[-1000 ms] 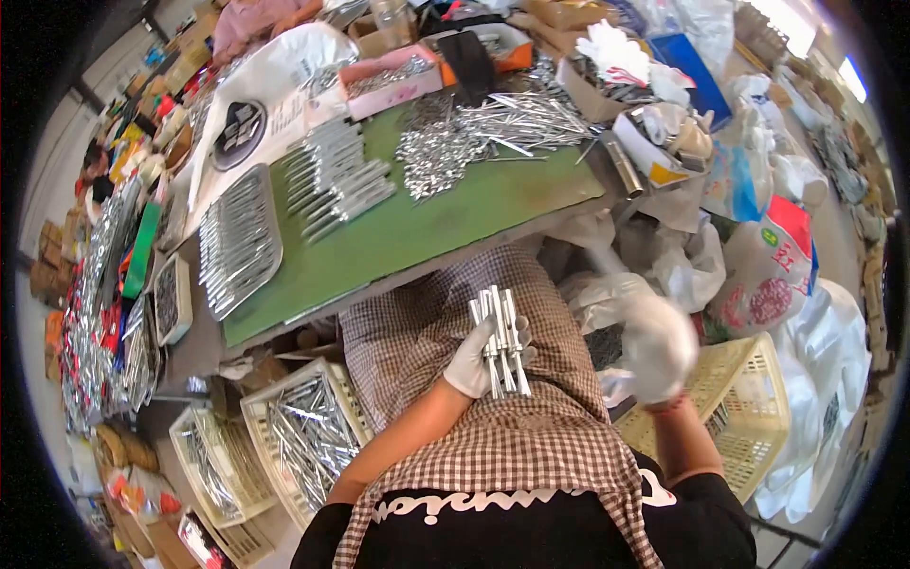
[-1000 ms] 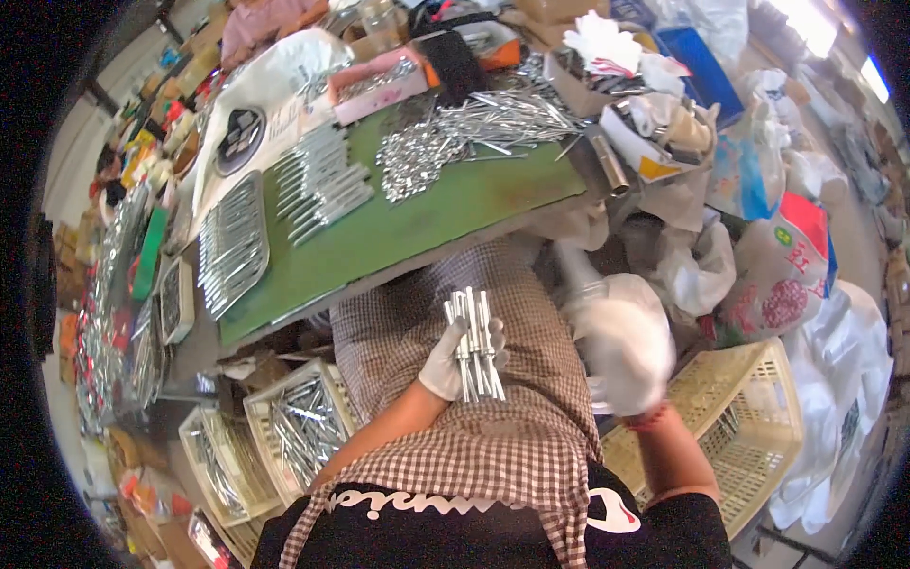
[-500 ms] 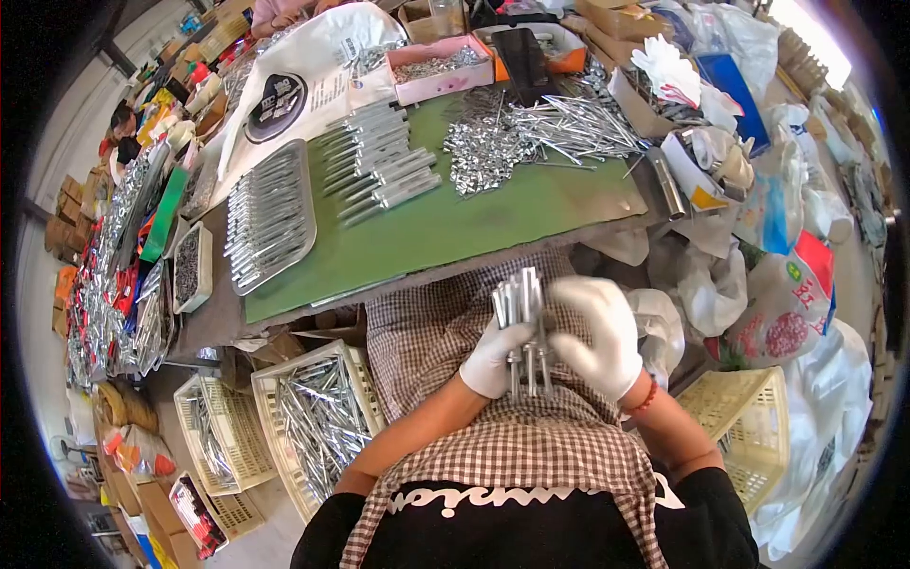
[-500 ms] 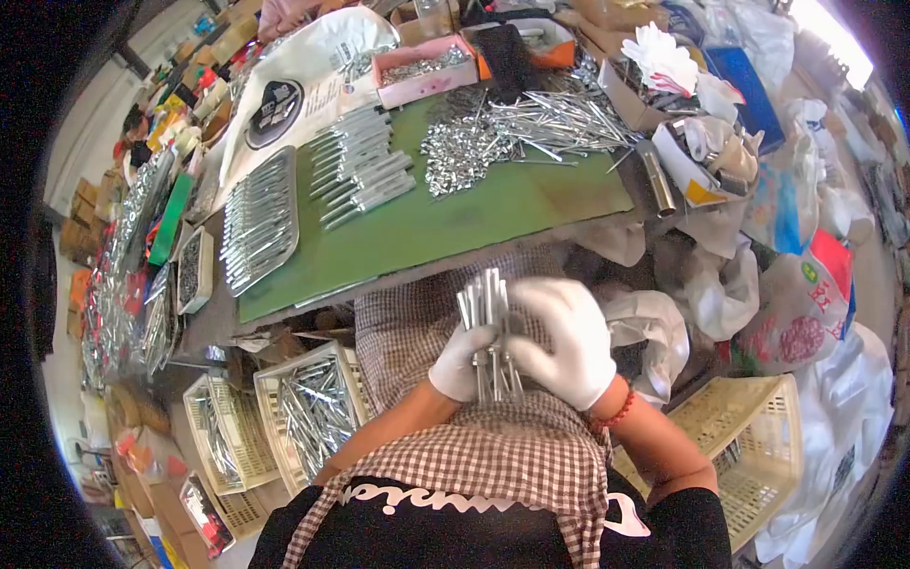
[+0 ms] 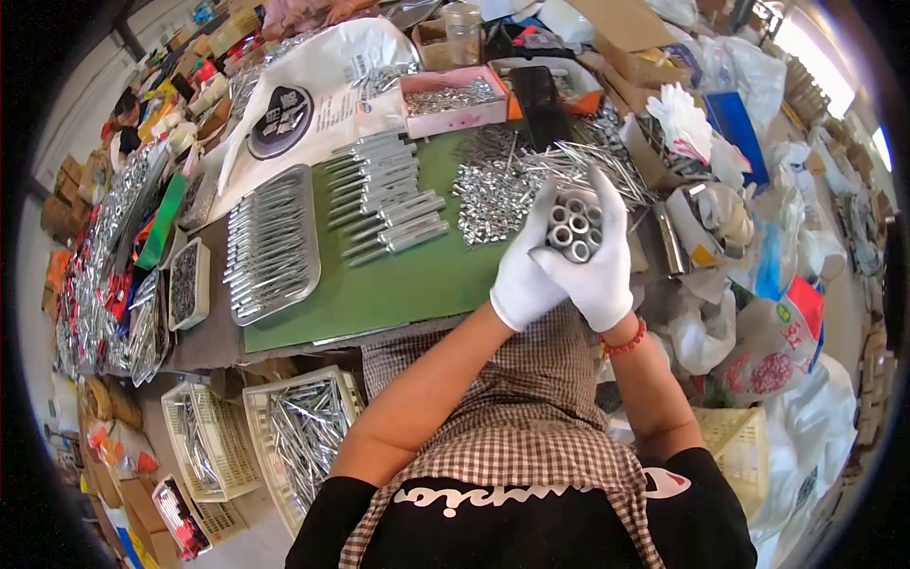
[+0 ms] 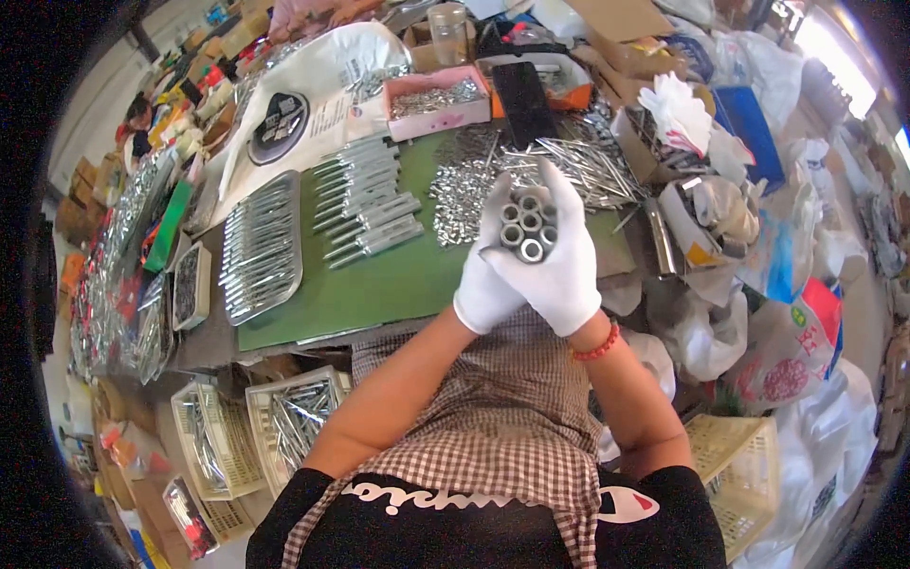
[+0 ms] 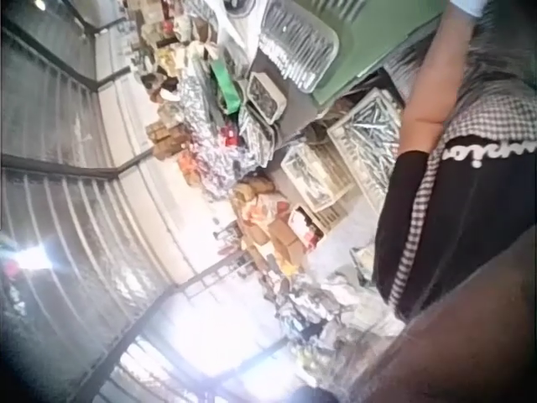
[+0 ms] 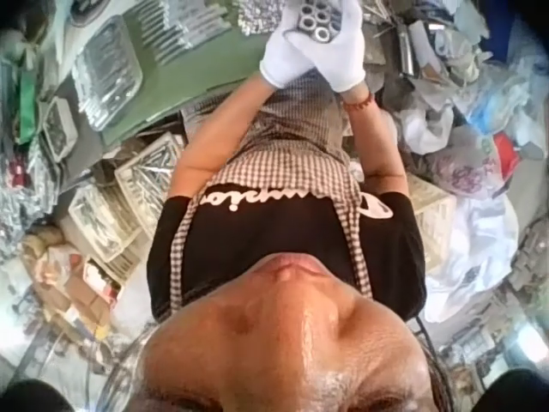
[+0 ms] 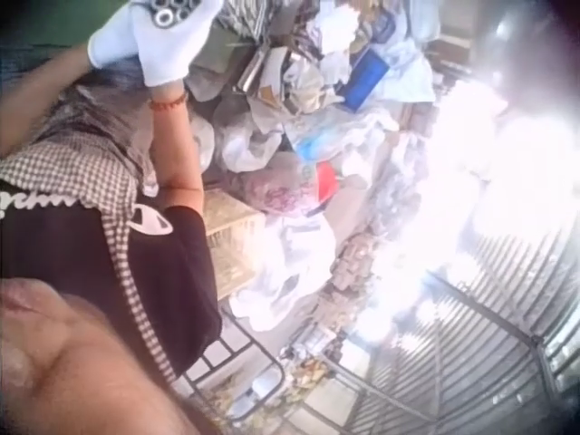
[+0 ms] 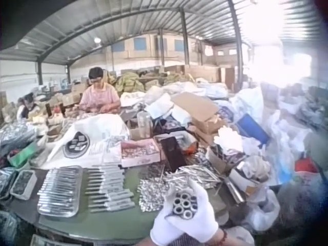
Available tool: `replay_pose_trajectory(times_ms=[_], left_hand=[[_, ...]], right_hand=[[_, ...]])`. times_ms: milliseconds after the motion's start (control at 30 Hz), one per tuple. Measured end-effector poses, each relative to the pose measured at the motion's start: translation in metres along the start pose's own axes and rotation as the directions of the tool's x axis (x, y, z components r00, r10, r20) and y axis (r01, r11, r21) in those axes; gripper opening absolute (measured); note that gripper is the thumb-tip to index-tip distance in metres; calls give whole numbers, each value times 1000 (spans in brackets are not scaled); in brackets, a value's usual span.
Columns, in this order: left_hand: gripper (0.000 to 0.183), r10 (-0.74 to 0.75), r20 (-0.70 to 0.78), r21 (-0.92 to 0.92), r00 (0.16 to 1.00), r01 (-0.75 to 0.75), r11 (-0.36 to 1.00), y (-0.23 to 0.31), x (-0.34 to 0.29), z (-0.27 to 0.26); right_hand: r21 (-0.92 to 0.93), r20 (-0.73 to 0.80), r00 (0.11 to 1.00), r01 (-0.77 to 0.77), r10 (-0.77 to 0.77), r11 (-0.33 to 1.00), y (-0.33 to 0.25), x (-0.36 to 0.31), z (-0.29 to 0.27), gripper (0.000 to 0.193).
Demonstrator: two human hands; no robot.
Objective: The worker is assembling small metal tubes and pins into a cluster component at a factory workbench.
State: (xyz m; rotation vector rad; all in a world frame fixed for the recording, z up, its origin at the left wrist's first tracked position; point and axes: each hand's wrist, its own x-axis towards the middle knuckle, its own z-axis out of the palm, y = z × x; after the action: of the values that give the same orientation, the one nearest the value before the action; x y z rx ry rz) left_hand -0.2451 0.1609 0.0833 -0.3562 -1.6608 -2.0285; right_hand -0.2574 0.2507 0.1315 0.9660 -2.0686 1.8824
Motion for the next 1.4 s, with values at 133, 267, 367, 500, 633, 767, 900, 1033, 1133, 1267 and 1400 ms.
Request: replay_pose_trajectory(times_ms=[133, 267, 367, 500, 633, 767, 900, 1033, 1133, 1267, 1400], left_hand=[[42, 64, 143, 43, 988, -70, 997, 4, 2, -7], [95, 209, 155, 504, 966, -259, 824, -23, -3, -14], [98, -35, 82, 550, 996, -16, 835, 22, -14, -22], [105, 4, -44, 462, 999, 16, 887, 28, -22, -36], [91, 129, -92, 582, 987, -52, 811, 86, -27, -63], [67, 144, -178, 344, 973, -76, 936, 102, -50, -107], [54, 133, -367, -390, 921, -282, 877, 94, -93, -167], [46, 94, -668, -519, 738, -553, 651, 135, -116, -181], [43, -9, -698, -482, 716, -460, 746, 128, -123, -200], [31, -160, -752, -336, 640, -164, 927, 141, -130, -195], [25, -55, -770, -297, 636, -282, 912, 118, -140, -207]], right_hand=[[-216, -124, 987, 78, -107, 973, 2, 2, 9, 89], [-170, -124, 991, 27, -48, 985, -1, 5, 10, 69], [-144, -68, 997, 37, -47, 989, 2, 19, 3, 56], [211, -46, 995, -79, 91, 974, -23, 24, 32, 44], [261, 29, 997, 58, -68, 964, -70, 20, 63, 50], [134, 248, 935, 228, -255, 964, -92, 17, 106, 68], [405, 540, 773, 107, -332, 908, -99, 50, 157, 105], [230, 664, 676, 222, -319, 948, -102, 89, 230, 34], [4, 794, 486, 596, -365, 803, -68, 86, 301, 18], [-37, 803, 428, 731, -415, 682, -45, 65, 352, 19], [-172, 875, 412, 756, -255, 631, -62, 55, 366, 25]])
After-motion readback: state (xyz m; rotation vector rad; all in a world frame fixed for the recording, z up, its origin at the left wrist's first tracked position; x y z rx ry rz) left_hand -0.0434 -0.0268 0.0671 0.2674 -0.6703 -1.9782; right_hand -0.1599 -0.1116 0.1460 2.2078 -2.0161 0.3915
